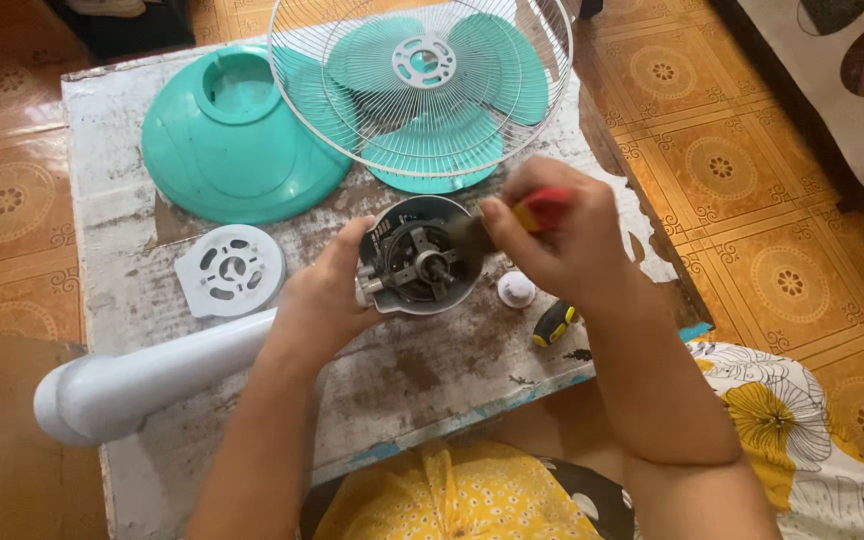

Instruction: The person cleans the internal motor housing of a disassembled electric fan with a brush, then reattaches the white motor casing to the fan stand and tightens screws with a screwdriver.

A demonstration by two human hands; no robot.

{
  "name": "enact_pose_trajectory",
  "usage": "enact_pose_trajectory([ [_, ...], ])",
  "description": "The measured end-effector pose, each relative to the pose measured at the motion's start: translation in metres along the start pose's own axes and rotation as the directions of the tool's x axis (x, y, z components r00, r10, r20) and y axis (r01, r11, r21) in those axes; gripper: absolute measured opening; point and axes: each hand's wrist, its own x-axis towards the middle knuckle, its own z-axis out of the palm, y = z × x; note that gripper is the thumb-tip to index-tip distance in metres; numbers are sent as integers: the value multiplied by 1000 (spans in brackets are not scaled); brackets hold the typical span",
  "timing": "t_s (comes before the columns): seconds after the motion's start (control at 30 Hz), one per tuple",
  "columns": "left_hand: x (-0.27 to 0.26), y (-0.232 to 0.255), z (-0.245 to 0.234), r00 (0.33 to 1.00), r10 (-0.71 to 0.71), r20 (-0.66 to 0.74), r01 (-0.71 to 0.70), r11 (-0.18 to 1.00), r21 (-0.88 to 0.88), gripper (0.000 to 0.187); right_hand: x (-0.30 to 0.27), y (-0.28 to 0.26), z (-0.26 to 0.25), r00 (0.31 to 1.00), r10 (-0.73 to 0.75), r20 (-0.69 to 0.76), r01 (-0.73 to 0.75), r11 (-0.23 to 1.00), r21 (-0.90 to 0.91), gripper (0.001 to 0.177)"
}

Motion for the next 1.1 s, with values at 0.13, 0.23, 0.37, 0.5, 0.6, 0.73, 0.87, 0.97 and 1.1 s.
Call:
enact_pose_trajectory([
  [0.13, -3, 0, 1, 999, -39, 16, 40, 999, -13, 100, -6, 3, -2, 992, -34, 121, 30, 999, 30, 14],
  [0.23, -1, 2, 1, 1000, -26, 9, 26, 1000, -10, 100, -4, 0, -3, 989, 141, 44, -141, 990, -3, 18],
  [0.37, 1, 3, -2, 994, -91, 64, 93, 995, -24, 99, -2, 1, 2, 964, -265, 28, 265, 964, 0, 14],
  [0.5, 6, 2, -4, 986, -123, 109, 121, 992, 22, 103, 6, 8, 0, 931, -199, 307, 263, 947, -185, 18],
  [0.6, 5, 2, -3, 997, -56, 55, 55, 998, 15, 105, 5, 6, -10, 993, -16, 113, 23, 998, -57, 16],
  [0.73, 0, -1, -1, 999, -32, 38, 32, 999, -2, 100, 11, 9, 11, 902, -323, 288, 360, 929, -86, 19],
  [0.87, 3, -1, 0, 998, -53, 32, 53, 999, 11, 100, 19, 24, 29, 835, -477, 274, 481, 875, 57, 19],
  [0.97, -1, -2, 0, 998, -59, 31, 59, 998, 5, 98, 10, 33, 24, 866, -496, 58, 474, 853, 220, 13],
  [1.1, 1, -2, -1, 996, -63, 57, 62, 998, 14, 99, 3, 40, 1, 965, -231, -125, 261, 895, 363, 8],
])
